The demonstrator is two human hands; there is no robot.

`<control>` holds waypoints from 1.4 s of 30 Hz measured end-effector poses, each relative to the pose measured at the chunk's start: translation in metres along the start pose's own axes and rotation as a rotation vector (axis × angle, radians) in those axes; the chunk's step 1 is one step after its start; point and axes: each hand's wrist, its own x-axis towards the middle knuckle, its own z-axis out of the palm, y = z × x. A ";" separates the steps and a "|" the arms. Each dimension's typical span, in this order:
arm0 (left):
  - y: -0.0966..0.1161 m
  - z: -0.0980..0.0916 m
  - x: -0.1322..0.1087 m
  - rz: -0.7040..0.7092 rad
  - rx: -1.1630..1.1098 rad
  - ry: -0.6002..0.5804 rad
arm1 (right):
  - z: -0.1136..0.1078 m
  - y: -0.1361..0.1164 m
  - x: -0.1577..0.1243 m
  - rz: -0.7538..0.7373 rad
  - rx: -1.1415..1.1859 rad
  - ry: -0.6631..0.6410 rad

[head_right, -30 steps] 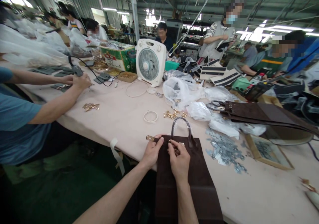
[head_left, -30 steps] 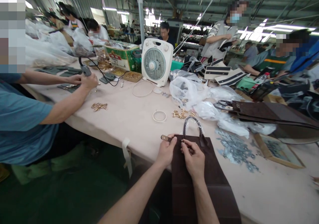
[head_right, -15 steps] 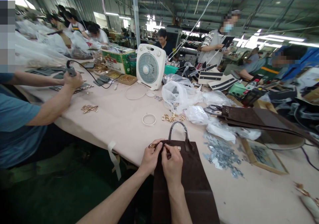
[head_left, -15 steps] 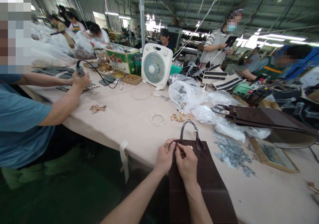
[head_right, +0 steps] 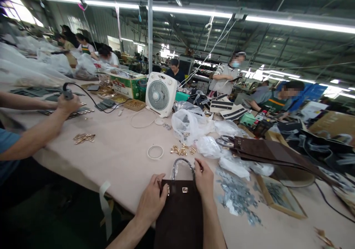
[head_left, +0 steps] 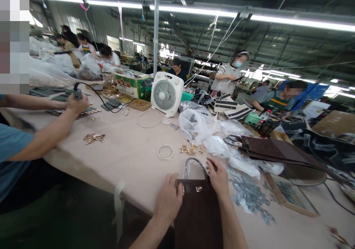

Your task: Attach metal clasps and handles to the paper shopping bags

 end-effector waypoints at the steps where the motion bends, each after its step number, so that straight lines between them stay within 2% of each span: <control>1: 0.000 0.000 0.000 -0.002 0.001 0.008 | 0.001 0.008 0.017 -0.026 -0.058 -0.013; 4: -0.001 -0.001 0.000 0.001 -0.022 0.016 | 0.013 0.026 0.058 -0.089 -0.169 -0.084; 7: -0.002 -0.002 0.000 0.009 -0.059 0.021 | 0.030 0.033 0.077 -0.102 -0.182 -0.132; 13: -0.006 -0.004 0.000 0.013 -0.137 0.034 | 0.042 0.041 0.088 0.017 -0.190 -0.135; 19: -0.011 -0.003 0.003 -0.045 -0.240 0.063 | 0.039 0.045 0.088 0.179 -0.073 -0.020; 23: -0.013 0.001 0.003 -0.069 -0.343 0.140 | 0.020 0.040 0.076 0.251 0.125 0.014; 27: -0.016 -0.006 0.009 -0.046 -0.442 0.346 | -0.024 0.026 0.038 0.264 0.330 0.067; 29: -0.013 -0.016 0.017 0.055 -0.324 0.484 | -0.048 0.018 0.008 0.273 0.449 0.076; 31: -0.002 -0.026 0.029 0.248 -0.130 0.513 | -0.068 0.013 -0.024 0.298 0.556 0.064; 32: 0.006 -0.029 0.035 0.367 -0.038 0.449 | -0.074 0.012 -0.039 0.310 0.575 0.048; 33: 0.016 -0.030 0.043 0.481 0.043 0.337 | -0.078 0.012 -0.052 0.321 0.560 0.026; 35: 0.040 -0.025 0.058 0.659 0.174 0.040 | -0.079 0.015 -0.074 0.326 0.455 -0.015; 37: 0.065 -0.009 0.072 0.744 0.327 -0.239 | -0.073 0.020 -0.088 0.323 0.349 -0.022; 39: 0.085 0.013 0.083 0.788 0.458 -0.446 | -0.066 0.025 -0.095 0.310 0.282 0.003; 42: 0.102 0.047 0.096 0.826 0.528 -0.604 | -0.059 0.031 -0.098 0.276 0.234 0.027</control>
